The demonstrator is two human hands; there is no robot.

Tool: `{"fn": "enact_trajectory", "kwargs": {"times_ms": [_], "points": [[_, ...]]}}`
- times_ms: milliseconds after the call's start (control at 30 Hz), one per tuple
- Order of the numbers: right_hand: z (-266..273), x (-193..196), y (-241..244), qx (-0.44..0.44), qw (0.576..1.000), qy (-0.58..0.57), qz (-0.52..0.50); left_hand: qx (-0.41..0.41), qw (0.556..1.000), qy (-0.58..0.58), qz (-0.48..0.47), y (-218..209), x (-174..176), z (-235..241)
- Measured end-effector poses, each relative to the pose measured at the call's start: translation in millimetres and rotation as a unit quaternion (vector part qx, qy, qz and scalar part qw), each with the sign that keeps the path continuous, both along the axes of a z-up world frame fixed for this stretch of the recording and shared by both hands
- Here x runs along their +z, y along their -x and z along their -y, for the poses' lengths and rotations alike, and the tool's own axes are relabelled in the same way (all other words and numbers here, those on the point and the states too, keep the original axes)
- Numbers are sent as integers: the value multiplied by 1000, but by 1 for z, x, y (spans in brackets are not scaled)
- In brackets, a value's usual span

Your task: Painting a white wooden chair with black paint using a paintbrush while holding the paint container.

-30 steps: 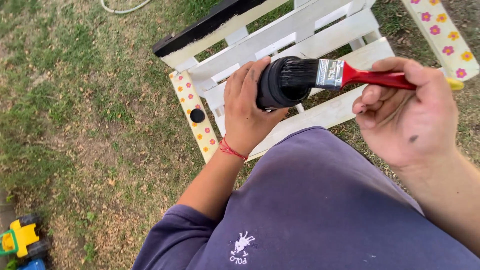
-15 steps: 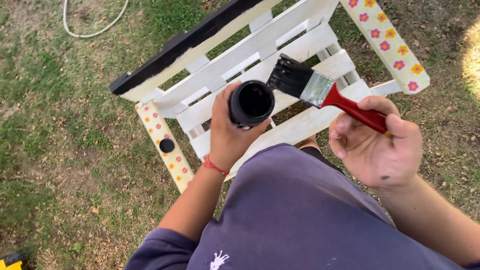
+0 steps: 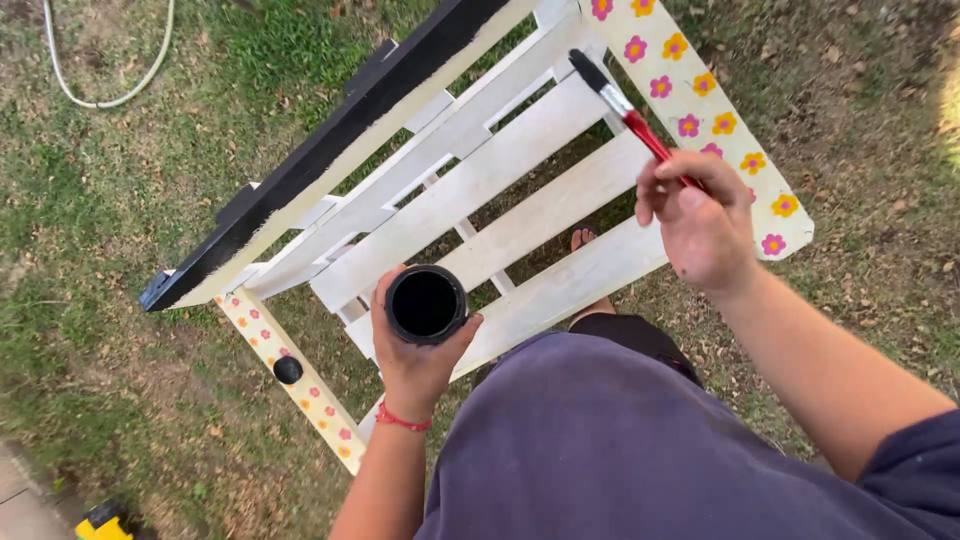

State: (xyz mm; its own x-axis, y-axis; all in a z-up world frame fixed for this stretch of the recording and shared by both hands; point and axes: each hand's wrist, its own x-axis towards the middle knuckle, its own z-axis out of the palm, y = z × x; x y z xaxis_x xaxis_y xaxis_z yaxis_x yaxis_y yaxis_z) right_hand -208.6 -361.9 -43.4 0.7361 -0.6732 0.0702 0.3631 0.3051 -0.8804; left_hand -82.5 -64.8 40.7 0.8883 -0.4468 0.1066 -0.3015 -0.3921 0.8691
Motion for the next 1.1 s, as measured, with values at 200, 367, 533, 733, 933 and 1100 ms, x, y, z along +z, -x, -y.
{"fn": "enact_trajectory", "kwargs": {"times_ms": [200,367,533,733,933,1100], "points": [[40,-42,-49,72,993,-95,-19,10,1000,-17,-1,-4,-8,18],[51,-55,-86,50,975,-170,-137,-71,997,8,17,-13,4,8],[59,-71,-126,28,939,-228,-258,28,995,-97,-8,-10,11,-7],[67,-81,-184,10,931,-210,-298,74,993,-85,-43,-11,19,-16],[53,-91,-201,92,930,-131,-330,122,982,-122,-71,-8,21,-26],[52,-109,-173,131,914,23,-383,144,979,-119,-83,-9,21,-26]]}}
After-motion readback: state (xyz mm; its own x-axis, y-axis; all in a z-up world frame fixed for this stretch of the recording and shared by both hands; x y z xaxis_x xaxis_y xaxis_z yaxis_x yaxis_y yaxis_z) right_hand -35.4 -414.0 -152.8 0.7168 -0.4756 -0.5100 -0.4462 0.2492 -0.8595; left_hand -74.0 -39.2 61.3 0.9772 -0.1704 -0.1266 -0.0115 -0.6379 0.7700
